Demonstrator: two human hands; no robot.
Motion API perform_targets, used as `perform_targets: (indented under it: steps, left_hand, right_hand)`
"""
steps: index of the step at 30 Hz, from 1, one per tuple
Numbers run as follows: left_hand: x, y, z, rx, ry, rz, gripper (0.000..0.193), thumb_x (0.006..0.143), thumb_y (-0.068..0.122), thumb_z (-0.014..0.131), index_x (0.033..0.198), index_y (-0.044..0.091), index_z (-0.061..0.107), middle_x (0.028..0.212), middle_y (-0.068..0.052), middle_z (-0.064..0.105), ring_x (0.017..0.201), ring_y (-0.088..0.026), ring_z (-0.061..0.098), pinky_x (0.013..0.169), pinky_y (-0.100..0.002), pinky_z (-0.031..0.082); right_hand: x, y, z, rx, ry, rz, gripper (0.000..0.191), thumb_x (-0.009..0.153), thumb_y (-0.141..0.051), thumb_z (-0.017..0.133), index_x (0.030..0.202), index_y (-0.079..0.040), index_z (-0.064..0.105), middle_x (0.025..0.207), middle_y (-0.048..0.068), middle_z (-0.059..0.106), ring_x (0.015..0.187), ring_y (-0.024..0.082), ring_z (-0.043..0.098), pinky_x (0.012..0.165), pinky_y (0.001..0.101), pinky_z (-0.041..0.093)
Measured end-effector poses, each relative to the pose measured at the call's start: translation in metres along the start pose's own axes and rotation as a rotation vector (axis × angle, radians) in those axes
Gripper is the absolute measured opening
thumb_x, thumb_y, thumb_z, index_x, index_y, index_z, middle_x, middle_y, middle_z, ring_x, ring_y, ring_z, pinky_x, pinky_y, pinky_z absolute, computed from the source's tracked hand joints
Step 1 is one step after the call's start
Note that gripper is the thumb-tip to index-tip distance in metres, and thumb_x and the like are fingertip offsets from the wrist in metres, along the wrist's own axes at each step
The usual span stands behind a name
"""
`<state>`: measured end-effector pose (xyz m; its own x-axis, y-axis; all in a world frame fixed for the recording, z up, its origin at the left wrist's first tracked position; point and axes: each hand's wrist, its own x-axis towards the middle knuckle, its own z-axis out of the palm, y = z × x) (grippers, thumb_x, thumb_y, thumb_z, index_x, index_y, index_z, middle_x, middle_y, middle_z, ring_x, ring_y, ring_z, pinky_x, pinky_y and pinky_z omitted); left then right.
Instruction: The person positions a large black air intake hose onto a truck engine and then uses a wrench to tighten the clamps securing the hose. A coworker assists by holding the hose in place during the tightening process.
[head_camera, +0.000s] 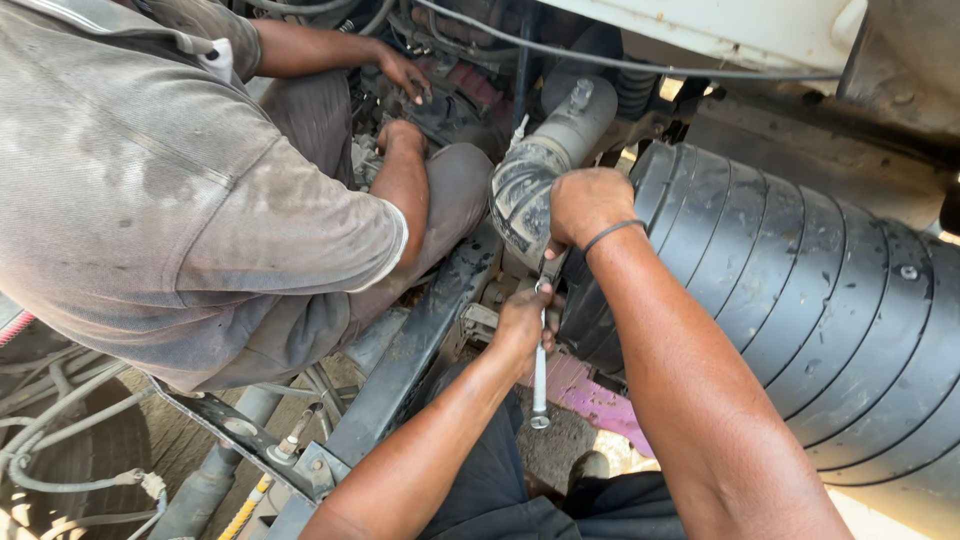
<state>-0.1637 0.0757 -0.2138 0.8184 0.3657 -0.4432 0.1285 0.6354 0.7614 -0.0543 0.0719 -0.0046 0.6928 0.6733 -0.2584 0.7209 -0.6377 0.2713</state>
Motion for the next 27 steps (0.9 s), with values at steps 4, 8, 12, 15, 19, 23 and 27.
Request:
perform_targets:
  steps: [4, 8, 12, 15, 19, 23, 27]
  left_hand:
    - [0.001, -0.005, -0.003, -0.254, 0.024, -0.103, 0.034, 0.105, 0.036, 0.055, 0.094, 0.004, 0.061, 0.062, -0.003, 0.053, 0.048, -0.012, 0.043, 0.043, -0.028, 0.037]
    - [0.005, -0.010, -0.009, -0.035, 0.084, 0.065, 0.035, 0.105, 0.033, 0.056, 0.087, 0.003, 0.062, 0.061, -0.004, 0.056, 0.048, -0.015, 0.046, 0.045, -0.033, 0.039]
    - [0.003, -0.021, -0.006, 0.579, 0.237, 0.542, 0.040, 0.108, 0.027, 0.055, 0.080, -0.001, 0.062, 0.060, -0.013, 0.059, 0.053, -0.026, 0.054, 0.053, -0.042, 0.043]
    - [-0.010, -0.012, -0.004, 0.778, 0.262, 0.674, 0.038, 0.108, 0.026, 0.054, 0.084, -0.002, 0.064, 0.066, -0.020, 0.062, 0.059, -0.034, 0.059, 0.061, -0.047, 0.047]
    - [-0.020, 0.048, -0.018, 1.205, 0.051, 0.504, 0.033, 0.100, 0.032, 0.059, 0.090, 0.002, 0.069, 0.073, -0.021, 0.067, 0.065, -0.037, 0.068, 0.063, -0.050, 0.051]
    - [-0.009, 0.110, -0.031, 1.693, -0.303, 0.677, 0.034, 0.094, 0.037, 0.065, 0.086, 0.006, 0.072, 0.076, -0.020, 0.069, 0.075, -0.042, 0.069, 0.068, -0.053, 0.052]
    - [-0.019, 0.098, -0.037, 1.497, -0.230, 0.843, 0.028, 0.093, 0.032, 0.069, 0.089, 0.005, 0.073, 0.073, -0.022, 0.068, 0.073, -0.046, 0.065, 0.067, -0.056, 0.049]
  right_hand:
    - [0.002, 0.001, 0.002, -0.023, -0.004, -0.013, 0.066, 0.060, -0.051, 0.097, 0.108, -0.008, 0.079, 0.110, 0.009, 0.077, 0.104, 0.028, 0.074, 0.085, 0.0382, 0.059]
    - [0.004, 0.001, 0.005, -0.035, 0.008, -0.020, 0.068, 0.060, -0.053, 0.096, 0.108, -0.008, 0.079, 0.110, 0.009, 0.077, 0.103, 0.028, 0.074, 0.084, 0.0381, 0.059]
    - [0.005, 0.001, 0.009, -0.040, 0.070, -0.022, 0.065, 0.062, -0.052, 0.095, 0.107, -0.007, 0.079, 0.108, 0.010, 0.077, 0.101, 0.028, 0.074, 0.082, 0.0388, 0.059]
    - [0.006, 0.001, 0.010, -0.050, 0.044, -0.031, 0.068, 0.060, -0.053, 0.095, 0.107, -0.008, 0.079, 0.107, 0.010, 0.077, 0.100, 0.028, 0.075, 0.082, 0.0390, 0.060]
    - [0.008, 0.002, 0.010, -0.058, -0.002, -0.014, 0.068, 0.059, -0.055, 0.095, 0.106, -0.007, 0.079, 0.106, 0.010, 0.077, 0.097, 0.028, 0.076, 0.079, 0.0412, 0.060]
    - [0.009, 0.002, 0.016, -0.084, 0.079, -0.064, 0.067, 0.056, -0.055, 0.097, 0.101, -0.007, 0.080, 0.104, 0.011, 0.077, 0.096, 0.028, 0.075, 0.079, 0.0392, 0.059]
    - [0.015, 0.004, 0.021, -0.053, 0.083, -0.056, 0.068, 0.054, -0.054, 0.098, 0.101, -0.007, 0.081, 0.103, 0.011, 0.078, 0.096, 0.029, 0.075, 0.079, 0.0397, 0.059]
